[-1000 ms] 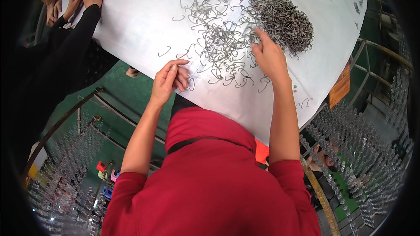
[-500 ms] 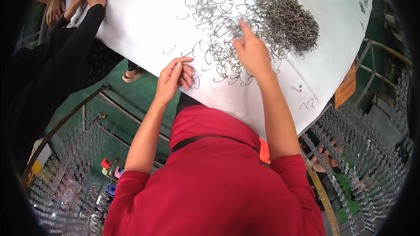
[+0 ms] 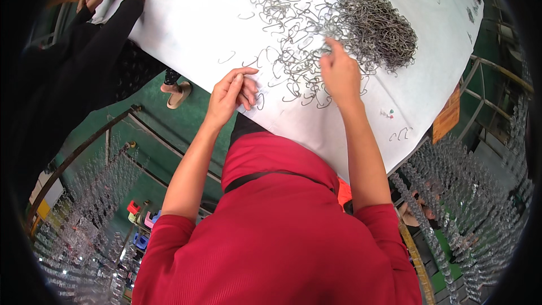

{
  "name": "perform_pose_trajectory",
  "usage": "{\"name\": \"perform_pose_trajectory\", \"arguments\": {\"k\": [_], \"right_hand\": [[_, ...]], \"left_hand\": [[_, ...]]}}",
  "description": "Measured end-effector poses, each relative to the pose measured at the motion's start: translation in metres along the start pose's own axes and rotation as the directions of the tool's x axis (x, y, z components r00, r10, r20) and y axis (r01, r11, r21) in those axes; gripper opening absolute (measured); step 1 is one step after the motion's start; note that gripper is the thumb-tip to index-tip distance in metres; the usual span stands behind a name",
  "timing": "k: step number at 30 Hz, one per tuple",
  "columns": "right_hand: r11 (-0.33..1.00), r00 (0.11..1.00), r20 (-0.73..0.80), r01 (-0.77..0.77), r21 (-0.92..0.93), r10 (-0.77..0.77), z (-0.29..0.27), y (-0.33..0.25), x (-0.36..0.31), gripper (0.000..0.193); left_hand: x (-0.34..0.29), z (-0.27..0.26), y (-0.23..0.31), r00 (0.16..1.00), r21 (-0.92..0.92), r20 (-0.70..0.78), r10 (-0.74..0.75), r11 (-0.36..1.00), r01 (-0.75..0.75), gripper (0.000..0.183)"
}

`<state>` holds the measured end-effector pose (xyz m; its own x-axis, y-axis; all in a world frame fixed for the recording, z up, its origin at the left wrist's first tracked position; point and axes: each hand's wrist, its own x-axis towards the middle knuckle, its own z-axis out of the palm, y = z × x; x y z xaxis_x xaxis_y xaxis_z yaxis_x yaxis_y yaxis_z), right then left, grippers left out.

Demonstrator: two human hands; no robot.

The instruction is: The person sorts through a pile of wire hooks on a table, picking up individual hooks and moving them into a smaller pile in their left hand.

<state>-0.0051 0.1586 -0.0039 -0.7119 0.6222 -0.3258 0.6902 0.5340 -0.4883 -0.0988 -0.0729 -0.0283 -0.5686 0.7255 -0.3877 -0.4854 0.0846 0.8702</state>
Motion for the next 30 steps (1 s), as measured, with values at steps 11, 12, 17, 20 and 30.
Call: {"name": "perform_pose_trajectory", "arguments": {"k": [11,12,17,20,30], "right_hand": [[0.966,0.964,0.083,0.247,0.078,-0.253,0.012,-0.013,-0.033,0.024],[0.961,0.957,0.1,0.268,0.068,-0.274,0.016,-0.013,-0.035,0.024],[0.999,0.999,-0.021,0.036,0.039,-0.035,0.0,-0.01,-0.027,0.027],[0.976,0.981,-0.037,0.193,0.104,-0.19,0.002,-0.013,-0.04,0.025],[0.947,0.932,0.167,0.316,0.054,-0.321,0.043,-0.025,-0.085,0.02]], "left_hand": [[0.0,-0.001,-0.001,1.0,-0.008,0.004,0.021,1.0,-0.021,0.034],[0.0,-0.001,-0.002,1.0,-0.015,0.001,0.023,1.0,-0.023,0.034],[-0.001,-0.002,-0.001,0.999,-0.078,-0.012,0.04,0.996,-0.041,0.035],[-0.001,-0.003,0.0,0.999,-0.096,-0.02,0.049,0.994,-0.05,0.036],[-0.015,-0.008,0.006,0.97,-0.231,-0.237,-0.058,0.973,0.001,0.033]]}}
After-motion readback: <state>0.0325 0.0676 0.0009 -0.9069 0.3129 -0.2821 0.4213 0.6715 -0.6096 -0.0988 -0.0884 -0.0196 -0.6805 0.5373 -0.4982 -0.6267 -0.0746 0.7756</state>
